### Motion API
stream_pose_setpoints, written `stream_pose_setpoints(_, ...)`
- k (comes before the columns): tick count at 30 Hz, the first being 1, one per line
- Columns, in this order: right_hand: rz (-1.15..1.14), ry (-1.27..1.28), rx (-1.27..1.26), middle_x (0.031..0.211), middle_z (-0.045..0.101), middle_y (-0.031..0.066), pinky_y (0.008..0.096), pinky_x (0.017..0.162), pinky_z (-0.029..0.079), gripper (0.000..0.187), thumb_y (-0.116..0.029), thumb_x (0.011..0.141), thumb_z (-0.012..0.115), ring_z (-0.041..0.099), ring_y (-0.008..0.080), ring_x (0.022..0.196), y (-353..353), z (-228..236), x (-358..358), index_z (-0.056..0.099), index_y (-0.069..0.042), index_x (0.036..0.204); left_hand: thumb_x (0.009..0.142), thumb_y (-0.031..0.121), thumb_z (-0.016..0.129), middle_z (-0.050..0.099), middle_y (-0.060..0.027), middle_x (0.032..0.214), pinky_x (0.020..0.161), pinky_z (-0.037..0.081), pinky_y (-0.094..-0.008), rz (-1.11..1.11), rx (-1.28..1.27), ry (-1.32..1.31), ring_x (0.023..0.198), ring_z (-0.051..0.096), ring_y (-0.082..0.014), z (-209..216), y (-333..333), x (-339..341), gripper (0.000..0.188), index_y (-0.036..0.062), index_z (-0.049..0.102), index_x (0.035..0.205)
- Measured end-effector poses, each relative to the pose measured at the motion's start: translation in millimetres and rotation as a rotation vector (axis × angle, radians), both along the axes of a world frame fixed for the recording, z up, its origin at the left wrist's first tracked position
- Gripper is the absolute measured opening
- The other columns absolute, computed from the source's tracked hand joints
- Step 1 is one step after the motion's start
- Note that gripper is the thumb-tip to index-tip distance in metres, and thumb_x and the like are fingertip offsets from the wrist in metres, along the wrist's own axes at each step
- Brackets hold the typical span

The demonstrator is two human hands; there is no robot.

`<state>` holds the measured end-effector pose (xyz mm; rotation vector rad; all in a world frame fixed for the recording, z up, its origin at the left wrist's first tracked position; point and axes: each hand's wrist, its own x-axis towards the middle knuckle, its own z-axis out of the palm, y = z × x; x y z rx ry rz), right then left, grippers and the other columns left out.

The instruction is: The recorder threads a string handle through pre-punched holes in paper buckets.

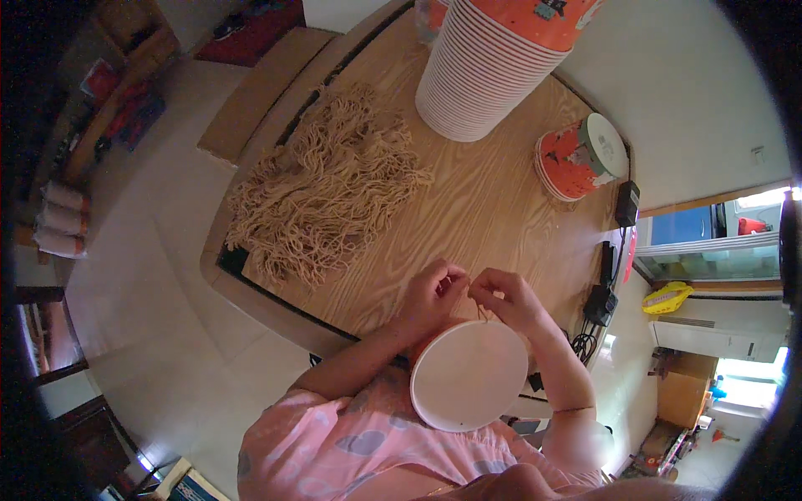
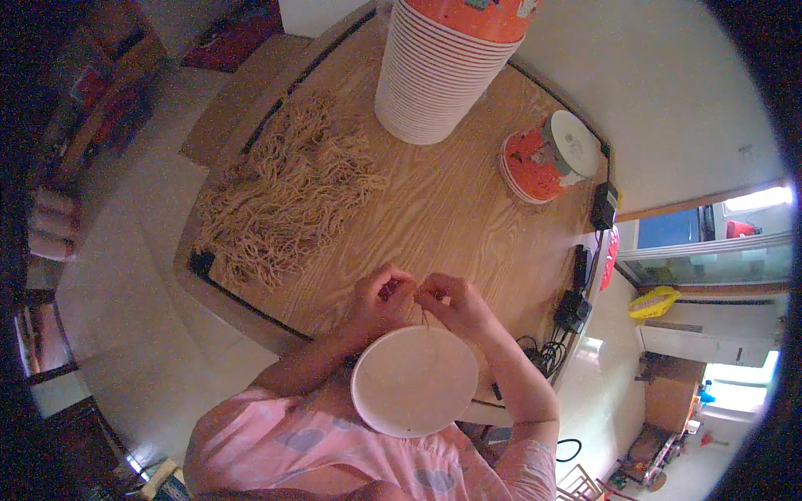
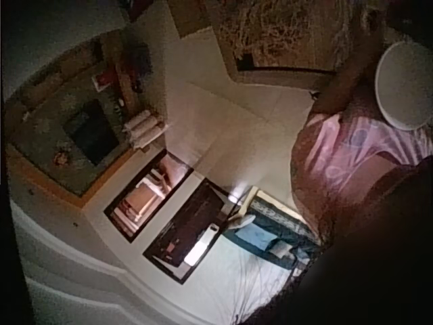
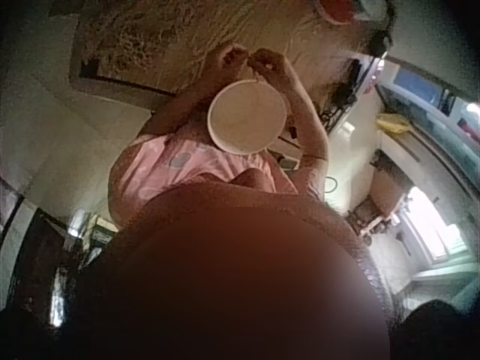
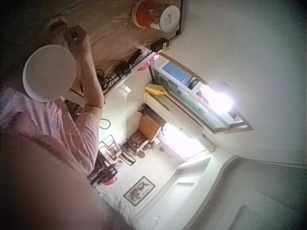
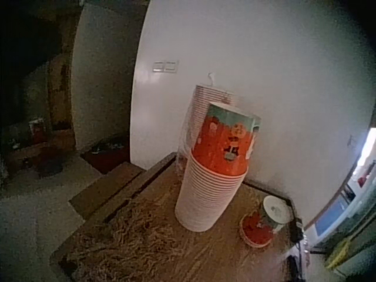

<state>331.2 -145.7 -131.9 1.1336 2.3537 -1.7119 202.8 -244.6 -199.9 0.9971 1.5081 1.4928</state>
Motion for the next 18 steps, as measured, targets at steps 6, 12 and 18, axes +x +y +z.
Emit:
stream_pose_setpoints(6, -0.069, 0.033, -0.118, 0.074, 0.058, 0.0016, 0.0239, 0.063, 0.043, 0.012, -0.011, 0.085, 0.056, 0.052, 0.0083, 0.069, 6.1, -1.1, -0.1, 0.061, 0.000, 0.087, 0.083, 0.011, 0.058, 0.055, -0.0075, 0.074, 0.054, 0.043, -0.0265, -0.033, 0.009, -0.006, 0.061, 0.053, -0.0139, 9.1, -1.9, -6.9, 0.010, 0.0019, 0.056, 0.086)
stream_pose_setpoints(12, -0.066, 0.044, -0.126, 0.074, 0.058, 0.0010, 0.0224, 0.060, 0.043, 0.014, -0.012, 0.085, 0.057, 0.051, 0.0075, 0.067, 6.5, 0.4, -5.7, 0.061, 0.001, 0.089, 0.082, 0.010, 0.059, 0.054, -0.0067, 0.074, 0.053, 0.042, -0.0251, -0.021, 0.047, 0.017, 0.059, 0.052, -0.0128, 9.5, -2.3, -8.6, 0.009, 0.0023, 0.056, 0.085)
stream_pose_setpoints(18, -0.112, 0.079, -0.188, 0.071, 0.057, 0.0004, 0.0211, 0.057, 0.042, 0.012, -0.011, 0.084, 0.059, 0.050, 0.0067, 0.064, 6.1, -6.2, -4.2, 0.061, 0.000, 0.086, 0.082, 0.010, 0.059, 0.055, -0.0060, 0.073, 0.053, 0.042, -0.0248, -0.034, 0.075, -0.027, 0.060, 0.052, -0.0115, 6.6, -2.4, -8.8, 0.009, 0.0021, 0.056, 0.084)
